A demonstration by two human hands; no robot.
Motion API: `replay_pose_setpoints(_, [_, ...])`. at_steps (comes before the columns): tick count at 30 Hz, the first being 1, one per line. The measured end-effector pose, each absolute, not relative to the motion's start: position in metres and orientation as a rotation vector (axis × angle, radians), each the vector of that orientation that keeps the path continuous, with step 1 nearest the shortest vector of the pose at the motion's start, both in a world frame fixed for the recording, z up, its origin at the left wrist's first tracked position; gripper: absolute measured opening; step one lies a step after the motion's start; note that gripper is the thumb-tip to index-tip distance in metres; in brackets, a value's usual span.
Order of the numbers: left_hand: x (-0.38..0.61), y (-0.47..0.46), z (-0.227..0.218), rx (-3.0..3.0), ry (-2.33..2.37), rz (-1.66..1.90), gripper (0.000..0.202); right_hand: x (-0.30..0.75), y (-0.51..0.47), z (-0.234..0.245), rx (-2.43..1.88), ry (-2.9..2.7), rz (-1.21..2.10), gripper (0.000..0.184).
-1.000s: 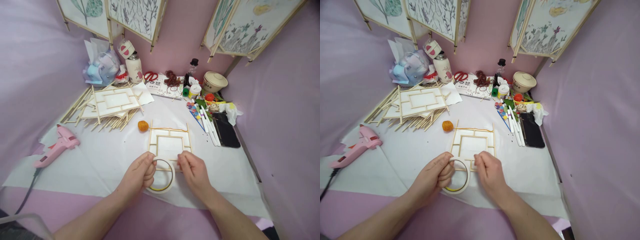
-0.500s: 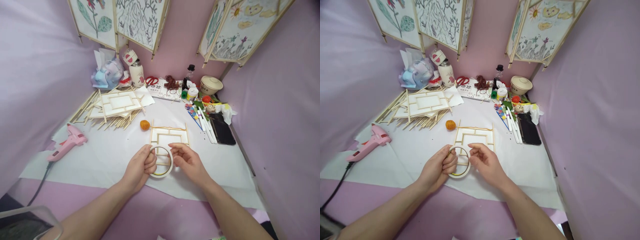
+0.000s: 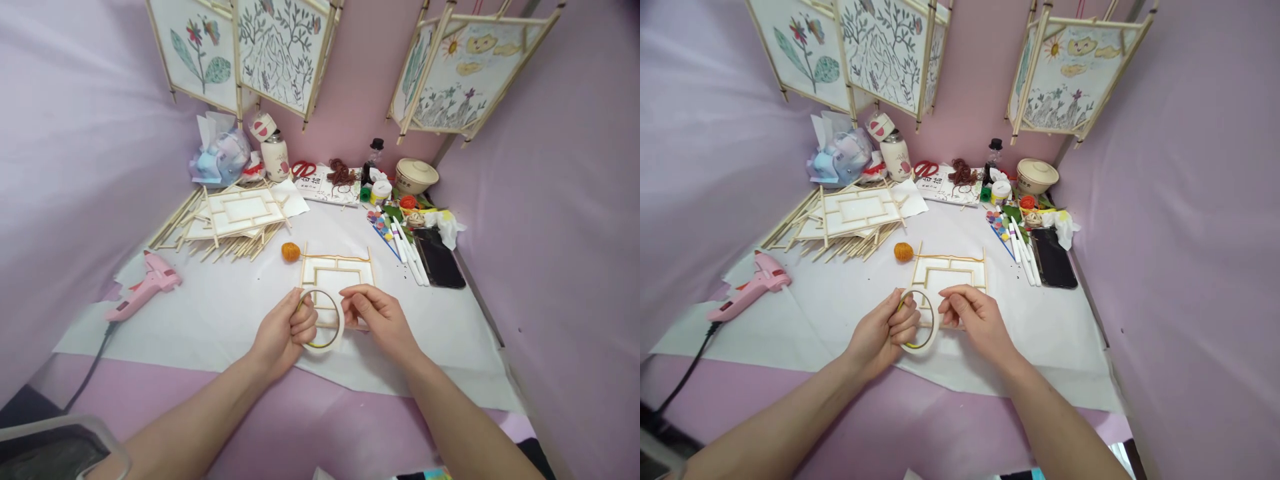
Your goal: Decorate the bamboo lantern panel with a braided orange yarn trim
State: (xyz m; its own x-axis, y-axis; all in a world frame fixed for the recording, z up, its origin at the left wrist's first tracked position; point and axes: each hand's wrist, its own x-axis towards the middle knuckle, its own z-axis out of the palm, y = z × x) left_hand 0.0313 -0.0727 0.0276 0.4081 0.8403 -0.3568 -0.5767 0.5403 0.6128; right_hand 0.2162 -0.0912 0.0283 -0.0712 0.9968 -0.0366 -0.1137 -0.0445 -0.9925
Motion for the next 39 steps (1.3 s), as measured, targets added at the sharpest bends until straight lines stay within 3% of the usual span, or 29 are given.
replay_pose_setpoints(10, [0.033,-0.074,0.021,0.415,0.675,0.856,0.028,0.209,-0.095,0.02,-0.91,-1.175,1.701,0.037])
replay_pose_setpoints(14, [0.027,-0.07,0.025,0.526,0.646,0.704,0.026,0.212,-0.095,0.021,-0.87,-1.211,1.701,0.04])
replay_pose_setpoints(19, [0.02,-0.069,0.037,0.871,0.634,0.61,0.037,0.222,-0.098,0.033,-0.878,-1.492,1.68,0.045])
replay_pose_setpoints(25, [0.023,-0.074,0.044,1.253,0.711,0.41,0.052,0.216,-0.099,0.025,-0.848,-1.337,1.867,0.046])
replay_pose_setpoints(29, [0.025,-0.076,0.045,1.244,0.747,0.331,0.048,0.216,-0.101,0.021,-0.888,-1.359,1.849,0.039])
replay_pose_setpoints(39, [0.021,-0.072,0.037,0.778,0.461,0.571,0.032,0.22,-0.095,0.024,-0.656,-1.096,1.741,0.041])
